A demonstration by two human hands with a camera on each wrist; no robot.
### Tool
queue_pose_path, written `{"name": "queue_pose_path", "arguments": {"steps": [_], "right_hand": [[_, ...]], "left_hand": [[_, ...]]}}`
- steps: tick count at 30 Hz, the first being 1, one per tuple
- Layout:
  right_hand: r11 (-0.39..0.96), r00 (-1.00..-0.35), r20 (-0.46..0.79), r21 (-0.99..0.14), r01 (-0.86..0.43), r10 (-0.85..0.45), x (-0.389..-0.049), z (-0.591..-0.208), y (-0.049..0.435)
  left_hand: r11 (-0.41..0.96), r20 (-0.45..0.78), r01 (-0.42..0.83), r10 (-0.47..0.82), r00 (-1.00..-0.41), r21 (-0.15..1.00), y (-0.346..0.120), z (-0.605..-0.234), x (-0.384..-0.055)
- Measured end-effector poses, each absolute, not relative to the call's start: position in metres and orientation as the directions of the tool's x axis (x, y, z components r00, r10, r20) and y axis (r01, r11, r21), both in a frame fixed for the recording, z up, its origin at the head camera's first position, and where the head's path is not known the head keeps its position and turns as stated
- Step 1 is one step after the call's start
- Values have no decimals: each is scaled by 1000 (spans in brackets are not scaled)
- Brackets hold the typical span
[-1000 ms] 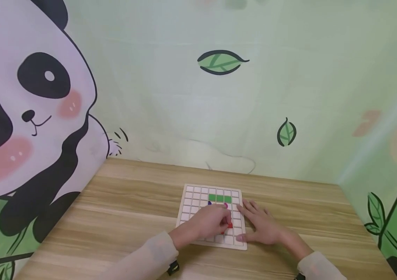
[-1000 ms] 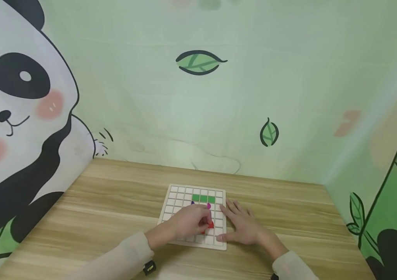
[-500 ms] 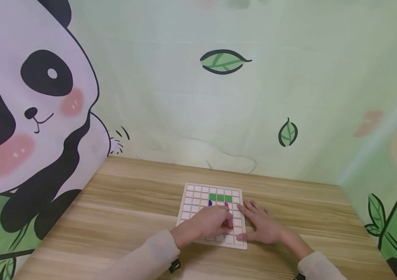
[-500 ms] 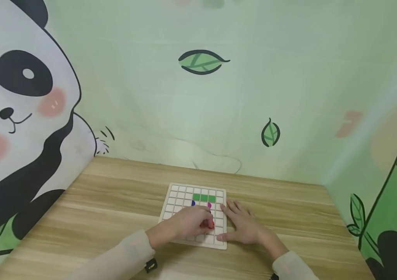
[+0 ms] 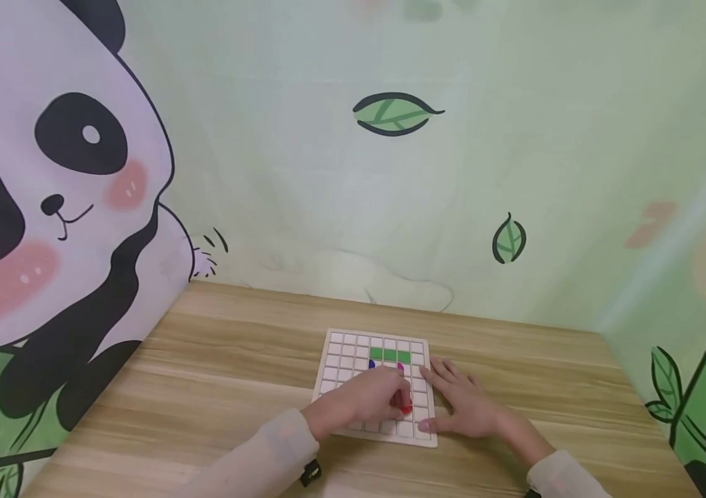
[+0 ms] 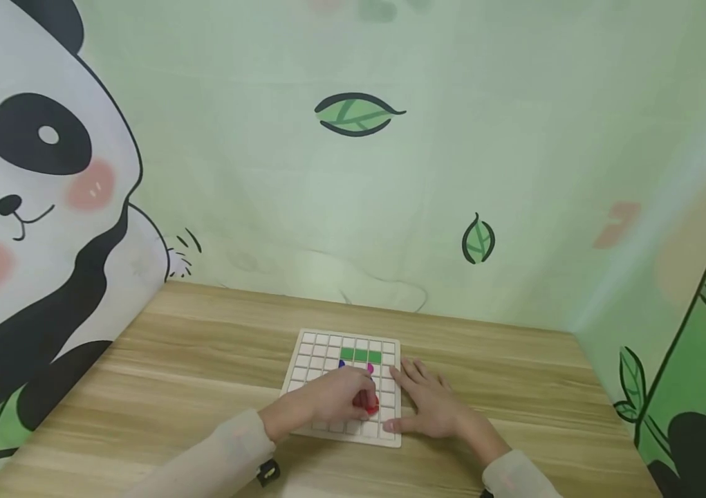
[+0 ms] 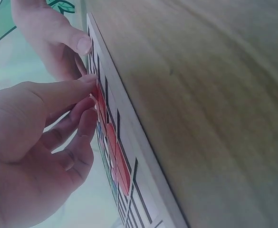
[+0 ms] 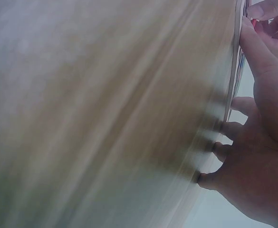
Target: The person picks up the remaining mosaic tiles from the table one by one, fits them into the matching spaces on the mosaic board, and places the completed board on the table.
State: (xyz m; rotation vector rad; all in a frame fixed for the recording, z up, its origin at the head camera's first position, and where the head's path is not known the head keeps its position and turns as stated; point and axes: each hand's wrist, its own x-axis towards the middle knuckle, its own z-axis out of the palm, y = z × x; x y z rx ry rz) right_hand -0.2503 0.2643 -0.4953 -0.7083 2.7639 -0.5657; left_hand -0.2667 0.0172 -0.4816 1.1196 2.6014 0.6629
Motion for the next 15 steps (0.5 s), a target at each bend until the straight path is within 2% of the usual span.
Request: {"name": "queue_pose_path", "arguments": {"steps": [15], "right_hand": [[811,-858,-121,-416,-412,-498,-250,-491,262]], "left_hand": [[619,-48,637,734,-678,459,16,-480,-270]]}}
